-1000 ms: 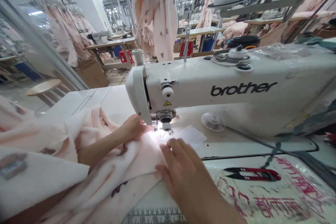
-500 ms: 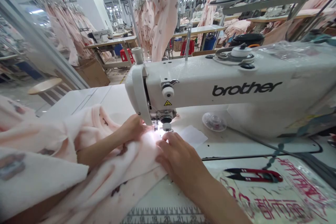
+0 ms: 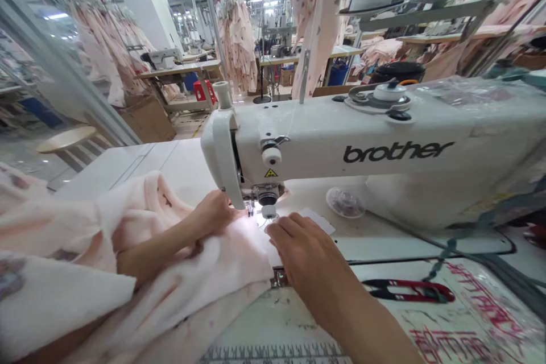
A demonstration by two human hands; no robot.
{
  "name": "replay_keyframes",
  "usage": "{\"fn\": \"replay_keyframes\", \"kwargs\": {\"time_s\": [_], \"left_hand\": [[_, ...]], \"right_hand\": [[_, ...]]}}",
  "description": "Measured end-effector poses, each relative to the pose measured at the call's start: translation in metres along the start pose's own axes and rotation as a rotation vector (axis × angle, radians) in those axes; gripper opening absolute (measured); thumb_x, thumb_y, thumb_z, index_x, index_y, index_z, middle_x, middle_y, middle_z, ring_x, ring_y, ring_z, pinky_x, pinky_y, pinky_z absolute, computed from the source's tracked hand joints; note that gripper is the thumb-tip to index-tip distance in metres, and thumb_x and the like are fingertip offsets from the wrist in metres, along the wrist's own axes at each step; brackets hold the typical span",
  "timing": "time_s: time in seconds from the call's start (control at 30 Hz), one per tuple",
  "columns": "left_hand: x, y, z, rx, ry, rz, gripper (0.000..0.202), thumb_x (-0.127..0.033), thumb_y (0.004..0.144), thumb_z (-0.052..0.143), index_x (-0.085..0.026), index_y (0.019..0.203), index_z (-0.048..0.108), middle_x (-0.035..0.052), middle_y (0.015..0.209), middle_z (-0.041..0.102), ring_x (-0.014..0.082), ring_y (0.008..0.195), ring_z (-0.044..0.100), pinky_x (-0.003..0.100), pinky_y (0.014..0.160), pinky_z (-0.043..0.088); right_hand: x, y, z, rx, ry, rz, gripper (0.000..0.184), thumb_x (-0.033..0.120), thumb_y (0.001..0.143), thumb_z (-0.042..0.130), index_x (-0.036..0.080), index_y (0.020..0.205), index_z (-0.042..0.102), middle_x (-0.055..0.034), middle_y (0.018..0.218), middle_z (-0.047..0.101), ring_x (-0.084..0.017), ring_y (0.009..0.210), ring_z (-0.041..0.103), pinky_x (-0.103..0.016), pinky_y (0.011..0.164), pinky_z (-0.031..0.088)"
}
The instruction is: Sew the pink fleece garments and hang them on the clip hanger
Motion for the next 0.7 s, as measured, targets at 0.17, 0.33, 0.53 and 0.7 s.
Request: {"fn": "replay_keyframes", "kwargs": {"time_s": [0.17,0.33,0.53,0.7], "left_hand": [[0.000,0.001,0.002,0.002,0.021,0.007,0.015,-0.030,0.071,0.053,-0.016,0.069,0.056,0.0017,0.065,0.054,0.0149,0.065,0.049,0.023,0.057,0.029],[0.003,0.003,0.004,0.005,0.019,0.012,0.016,-0.032,0.071,0.055,-0.016,0.073,0.057,0.0014,0.067,0.054,0.0148,0.066,0.049,0.023,0.056,0.027],[0.003,0.003,0.003,0.004,0.004,0.016,0.019,-0.034,0.072,0.056,-0.015,0.075,0.059,0.0025,0.069,0.055,0.0174,0.073,0.053,0.023,0.057,0.029],[0.001,0.001,0.002,-0.012,-0.006,0.011,0.019,-0.032,0.071,0.058,-0.015,0.078,0.062,0.0039,0.071,0.058,0.0180,0.076,0.054,0.023,0.059,0.031]], "right_hand": [[0.000,0.014,0.018,0.090,-0.032,-0.117,0.028,0.001,0.084,0.037,0.016,0.098,0.057,-0.0080,0.099,0.055,-0.018,0.079,0.050,-0.032,0.063,0.042],[0.015,0.021,0.016,0.022,0.069,-0.161,0.025,0.010,0.091,0.037,0.017,0.098,0.060,-0.0111,0.109,0.054,-0.020,0.094,0.052,-0.035,0.074,0.047],[0.015,0.020,0.018,-0.022,0.116,-0.189,0.024,0.006,0.091,0.036,0.016,0.092,0.057,-0.0068,0.095,0.061,-0.017,0.089,0.054,-0.033,0.077,0.049],[0.016,0.012,0.011,-0.094,0.036,-0.212,0.026,0.003,0.089,0.035,0.016,0.097,0.056,-0.0070,0.090,0.062,-0.018,0.086,0.056,-0.032,0.074,0.050]]}}
Point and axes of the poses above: each hand's wrist, its own y-axis towards the middle knuckle, its own z-axis out of the palm, x = y × z, the point moved 9 cm from there along y, towards the middle knuckle
